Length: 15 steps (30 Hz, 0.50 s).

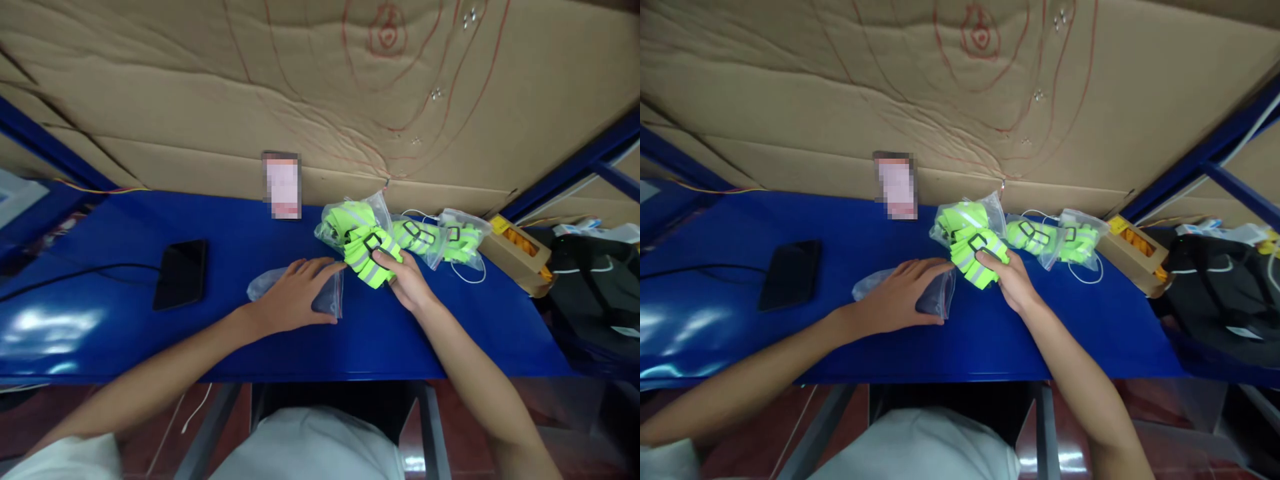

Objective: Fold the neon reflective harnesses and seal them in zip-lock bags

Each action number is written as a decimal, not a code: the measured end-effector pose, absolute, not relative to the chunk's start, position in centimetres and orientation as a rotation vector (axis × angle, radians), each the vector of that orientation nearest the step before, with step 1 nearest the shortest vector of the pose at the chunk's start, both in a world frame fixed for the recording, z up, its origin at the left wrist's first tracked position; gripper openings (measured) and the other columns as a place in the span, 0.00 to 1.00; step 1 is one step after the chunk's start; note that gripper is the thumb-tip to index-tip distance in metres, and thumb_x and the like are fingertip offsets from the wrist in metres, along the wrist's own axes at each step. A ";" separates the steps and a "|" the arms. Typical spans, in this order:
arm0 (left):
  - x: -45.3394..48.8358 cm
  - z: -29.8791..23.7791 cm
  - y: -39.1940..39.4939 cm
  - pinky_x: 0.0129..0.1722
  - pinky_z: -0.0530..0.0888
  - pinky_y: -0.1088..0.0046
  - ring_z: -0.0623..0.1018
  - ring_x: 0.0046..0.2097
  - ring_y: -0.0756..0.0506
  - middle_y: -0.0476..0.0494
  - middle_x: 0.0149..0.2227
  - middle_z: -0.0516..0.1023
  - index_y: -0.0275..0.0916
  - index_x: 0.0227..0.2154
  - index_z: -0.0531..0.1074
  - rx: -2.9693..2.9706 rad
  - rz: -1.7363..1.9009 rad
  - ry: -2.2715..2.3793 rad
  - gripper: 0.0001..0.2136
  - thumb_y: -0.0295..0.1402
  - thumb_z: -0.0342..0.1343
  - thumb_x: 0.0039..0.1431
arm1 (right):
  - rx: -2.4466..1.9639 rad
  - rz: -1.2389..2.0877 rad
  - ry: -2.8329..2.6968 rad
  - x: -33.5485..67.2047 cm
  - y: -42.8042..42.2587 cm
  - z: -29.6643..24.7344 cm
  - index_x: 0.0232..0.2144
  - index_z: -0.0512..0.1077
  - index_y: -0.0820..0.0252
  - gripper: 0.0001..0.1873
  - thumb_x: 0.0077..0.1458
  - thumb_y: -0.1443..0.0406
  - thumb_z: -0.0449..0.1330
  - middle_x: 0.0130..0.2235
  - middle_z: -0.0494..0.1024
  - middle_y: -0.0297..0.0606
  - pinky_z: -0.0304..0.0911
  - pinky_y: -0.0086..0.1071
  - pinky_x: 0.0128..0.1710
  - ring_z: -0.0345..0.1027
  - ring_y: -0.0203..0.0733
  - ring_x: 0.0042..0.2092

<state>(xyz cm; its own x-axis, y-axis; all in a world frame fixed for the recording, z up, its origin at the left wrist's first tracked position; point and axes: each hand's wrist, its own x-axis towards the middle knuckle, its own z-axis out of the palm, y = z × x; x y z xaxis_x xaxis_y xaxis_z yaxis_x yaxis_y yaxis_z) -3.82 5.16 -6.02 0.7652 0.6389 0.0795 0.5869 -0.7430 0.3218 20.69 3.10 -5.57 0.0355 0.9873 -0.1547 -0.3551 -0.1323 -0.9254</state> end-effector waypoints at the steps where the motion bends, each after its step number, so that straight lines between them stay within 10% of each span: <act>1: -4.1 -6.0 5.5 0.64 0.58 0.52 0.64 0.65 0.34 0.37 0.65 0.62 0.48 0.67 0.49 2.672 0.328 0.991 0.44 0.52 0.64 0.52 | -1.079 1.423 -0.818 20.9 3.0 -5.3 0.45 0.78 0.59 0.25 0.45 0.58 0.74 0.46 0.83 0.41 0.72 0.44 0.52 0.78 0.52 0.47; 15: -4.2 -6.7 5.5 0.62 0.57 0.51 0.62 0.65 0.30 0.32 0.65 0.61 0.46 0.69 0.45 2.747 0.627 0.992 0.47 0.55 0.62 0.53 | -1.290 1.614 -1.284 20.9 2.3 -4.5 0.47 0.80 0.56 0.24 0.47 0.58 0.72 0.47 0.83 0.37 0.69 0.44 0.51 0.76 0.54 0.49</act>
<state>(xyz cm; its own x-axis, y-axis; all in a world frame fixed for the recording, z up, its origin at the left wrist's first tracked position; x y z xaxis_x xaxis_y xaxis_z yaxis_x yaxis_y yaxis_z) -4.19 5.46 -6.66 0.6930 0.6396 0.3327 0.5750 -0.7687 0.2800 20.94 2.25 -4.54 -0.2648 0.9242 -0.2752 0.0603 -0.2690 -0.9613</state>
